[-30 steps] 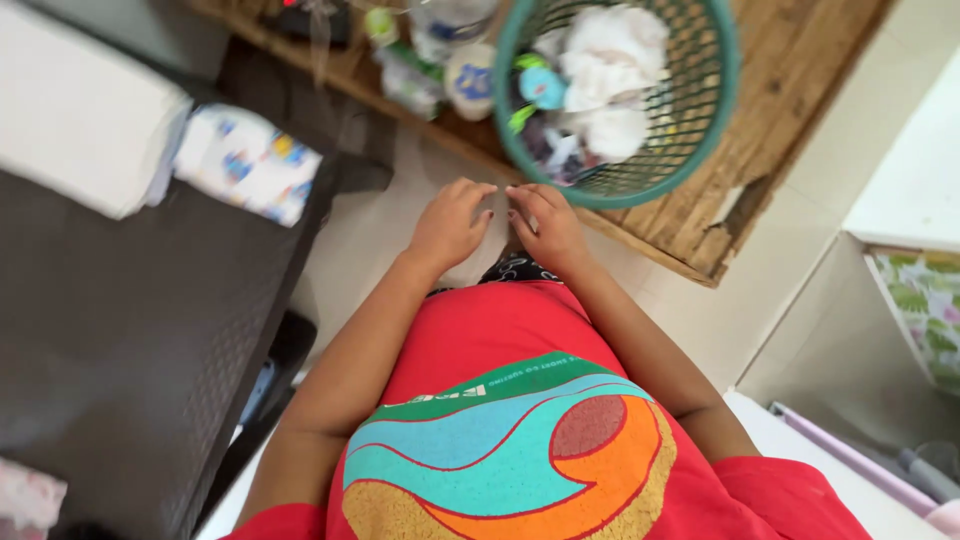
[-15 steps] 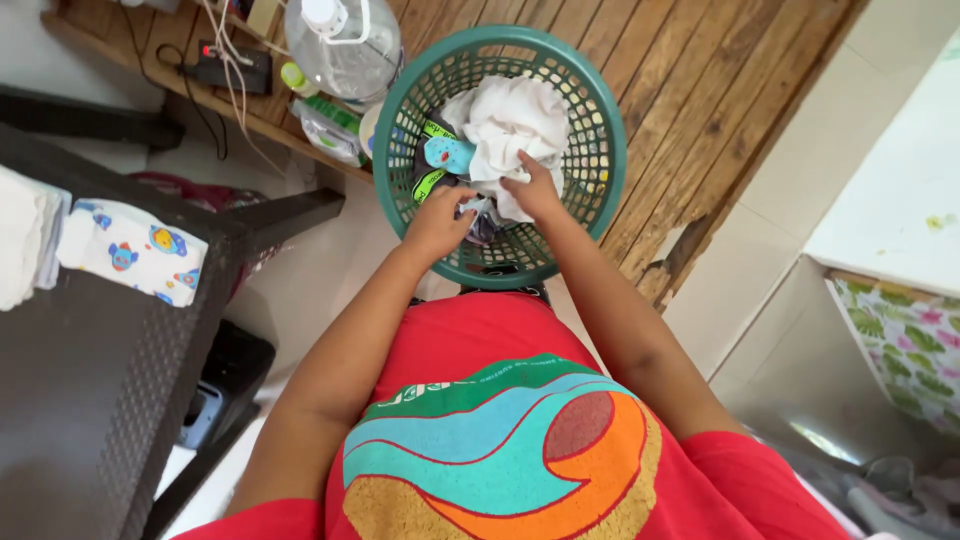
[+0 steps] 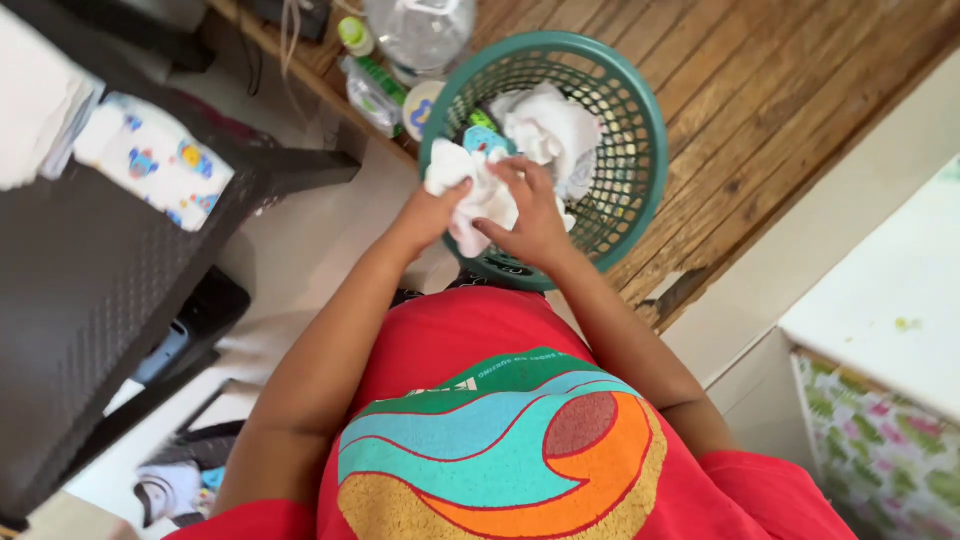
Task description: Folding various baby clothes and cloth diapers on a table.
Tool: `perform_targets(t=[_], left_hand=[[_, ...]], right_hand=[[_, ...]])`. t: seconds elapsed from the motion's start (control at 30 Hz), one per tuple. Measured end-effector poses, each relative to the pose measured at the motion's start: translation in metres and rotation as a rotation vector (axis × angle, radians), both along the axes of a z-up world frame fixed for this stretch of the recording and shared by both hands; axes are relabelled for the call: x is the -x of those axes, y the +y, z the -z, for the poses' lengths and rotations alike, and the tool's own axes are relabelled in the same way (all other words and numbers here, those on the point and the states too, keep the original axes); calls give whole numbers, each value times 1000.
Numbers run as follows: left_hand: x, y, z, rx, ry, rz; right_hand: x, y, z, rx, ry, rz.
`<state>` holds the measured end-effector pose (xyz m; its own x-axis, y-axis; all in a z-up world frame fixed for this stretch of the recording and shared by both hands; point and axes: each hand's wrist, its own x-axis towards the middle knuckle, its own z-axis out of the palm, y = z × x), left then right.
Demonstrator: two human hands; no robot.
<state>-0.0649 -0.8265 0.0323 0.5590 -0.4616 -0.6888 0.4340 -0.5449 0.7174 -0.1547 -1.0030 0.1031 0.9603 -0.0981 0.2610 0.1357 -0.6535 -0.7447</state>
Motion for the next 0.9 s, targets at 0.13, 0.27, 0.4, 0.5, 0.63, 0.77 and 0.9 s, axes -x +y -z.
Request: perform_targets(t=[0.13, 0.27, 0.4, 0.5, 0.63, 0.77, 0.9], left_hand=[[8, 83, -62, 640, 433, -564], [33, 196, -110, 931, 396, -839], [71, 317, -131, 1113, 285, -1119], [102, 388, -136, 1148, 83, -1271], [146, 449, -133, 1170, -212, -1329], [181, 494, -98, 1425, -19, -1375], [197, 520, -102, 1631, -76, -1617]], right_hand=[[-12, 18, 32, 62, 221, -210], [-34, 78, 22, 244, 112, -161], [-59, 164, 7, -77, 257, -229], [-64, 251, -16, -261, 260, -415], [-60, 352, -53, -462, 201, -910], [-56, 431, -34, -798, 669, -785], [-65, 492, -62, -537, 1297, -737]])
